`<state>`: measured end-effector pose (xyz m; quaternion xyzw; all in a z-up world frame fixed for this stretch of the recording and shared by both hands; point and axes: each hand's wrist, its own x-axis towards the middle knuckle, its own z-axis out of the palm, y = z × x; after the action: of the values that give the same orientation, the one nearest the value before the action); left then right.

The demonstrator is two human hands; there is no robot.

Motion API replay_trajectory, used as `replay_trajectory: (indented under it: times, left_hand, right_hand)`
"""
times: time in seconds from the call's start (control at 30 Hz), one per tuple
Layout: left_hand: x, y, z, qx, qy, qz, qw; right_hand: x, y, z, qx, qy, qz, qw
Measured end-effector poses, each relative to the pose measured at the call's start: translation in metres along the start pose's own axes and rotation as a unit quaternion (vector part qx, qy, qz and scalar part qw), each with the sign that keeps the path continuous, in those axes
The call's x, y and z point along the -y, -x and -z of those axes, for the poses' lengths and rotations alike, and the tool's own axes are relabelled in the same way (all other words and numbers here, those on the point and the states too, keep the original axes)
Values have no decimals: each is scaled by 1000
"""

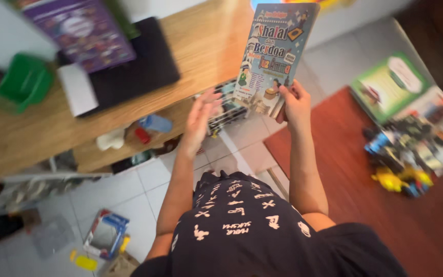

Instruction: The person wipes the surfaces of several items on a wooden table using a small cloth. They handle a yellow toy, a camouflage toy gun, a green book, and a magazine, wiping each one before placing it back on the table.

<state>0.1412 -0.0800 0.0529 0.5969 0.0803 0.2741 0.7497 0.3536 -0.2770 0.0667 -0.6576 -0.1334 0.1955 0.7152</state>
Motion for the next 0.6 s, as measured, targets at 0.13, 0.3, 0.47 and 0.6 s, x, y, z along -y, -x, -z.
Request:
replay_trajectory:
  times: [0.13, 0.3, 0.47, 0.6]
  left_hand:
    - [5, 0, -18, -29, 15, 39, 999]
    - [26, -8, -30, -53, 48, 80, 994]
    - [49, -10, -32, -67, 49, 101, 991]
    - [58, -8, -35, -80, 46, 113, 989]
  right_hand:
    - [-26, -36, 101, -81, -114, 32, 990]
    - [-41, -73, 227, -126, -264, -14, 956]
    - [-43, -117, 336, -169, -288, -37, 942]
    - [-36, -164, 402, -178, -281, -76, 940]
